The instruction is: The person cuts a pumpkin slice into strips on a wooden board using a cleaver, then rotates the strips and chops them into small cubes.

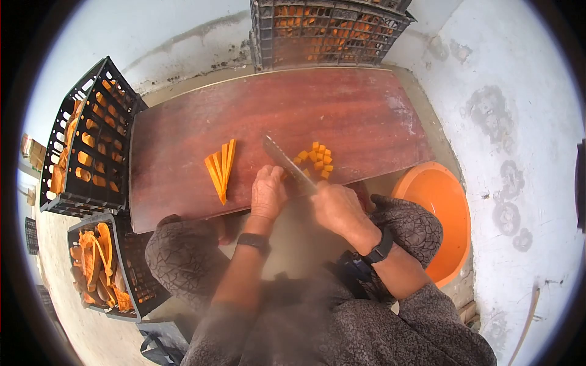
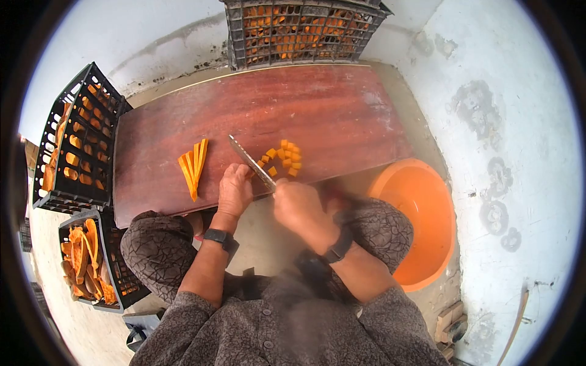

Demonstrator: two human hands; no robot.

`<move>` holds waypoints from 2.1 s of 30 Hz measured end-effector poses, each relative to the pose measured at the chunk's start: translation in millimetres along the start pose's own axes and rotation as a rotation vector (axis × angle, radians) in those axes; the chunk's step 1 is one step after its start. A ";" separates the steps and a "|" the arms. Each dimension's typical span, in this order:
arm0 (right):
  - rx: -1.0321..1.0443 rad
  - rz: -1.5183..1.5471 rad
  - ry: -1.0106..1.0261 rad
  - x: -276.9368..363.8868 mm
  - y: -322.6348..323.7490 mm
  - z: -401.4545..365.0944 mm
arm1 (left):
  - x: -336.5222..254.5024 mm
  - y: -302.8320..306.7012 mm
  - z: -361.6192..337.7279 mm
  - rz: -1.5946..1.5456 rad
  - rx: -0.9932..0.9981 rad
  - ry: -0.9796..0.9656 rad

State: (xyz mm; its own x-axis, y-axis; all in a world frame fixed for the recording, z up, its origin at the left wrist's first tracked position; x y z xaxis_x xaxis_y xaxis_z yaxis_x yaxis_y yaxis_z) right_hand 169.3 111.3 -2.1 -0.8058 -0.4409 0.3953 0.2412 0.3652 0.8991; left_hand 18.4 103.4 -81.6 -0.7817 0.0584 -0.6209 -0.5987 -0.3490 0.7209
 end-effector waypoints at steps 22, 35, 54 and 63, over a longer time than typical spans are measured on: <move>-0.013 -0.058 -0.031 -19.8 -28.2 26.9 | 8.3 -3.4 -4.8 -0.025 -0.049 0.013; -0.141 0.042 -0.055 -9.2 5.4 9.1 | -5.7 3.0 -1.8 -0.085 -0.049 0.081; -0.002 -0.046 0.031 -1.2 -10.4 3.3 | 1.4 -1.6 -3.5 0.025 -0.043 0.026; -0.067 0.033 -0.049 -10.1 -27.9 18.1 | -0.2 1.4 -6.5 -0.014 -0.051 0.005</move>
State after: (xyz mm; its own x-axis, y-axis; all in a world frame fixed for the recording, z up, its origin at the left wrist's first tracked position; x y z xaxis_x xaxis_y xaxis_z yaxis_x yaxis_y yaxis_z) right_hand 160.9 120.4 -34.5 -0.8219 -0.3884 0.4166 0.3025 0.3221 0.8971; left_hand 18.9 96.9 -82.5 -0.7726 0.0591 -0.6321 -0.5995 -0.3956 0.6957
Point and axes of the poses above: each hand's wrist, its own z-axis towards the middle knuckle, its own y-axis out of the back of the hand, x = y × z, the point moved 6 cm from there along z, towards the middle knuckle, and after that the axes turned 4 degrees about x, right-handed, at the moved point
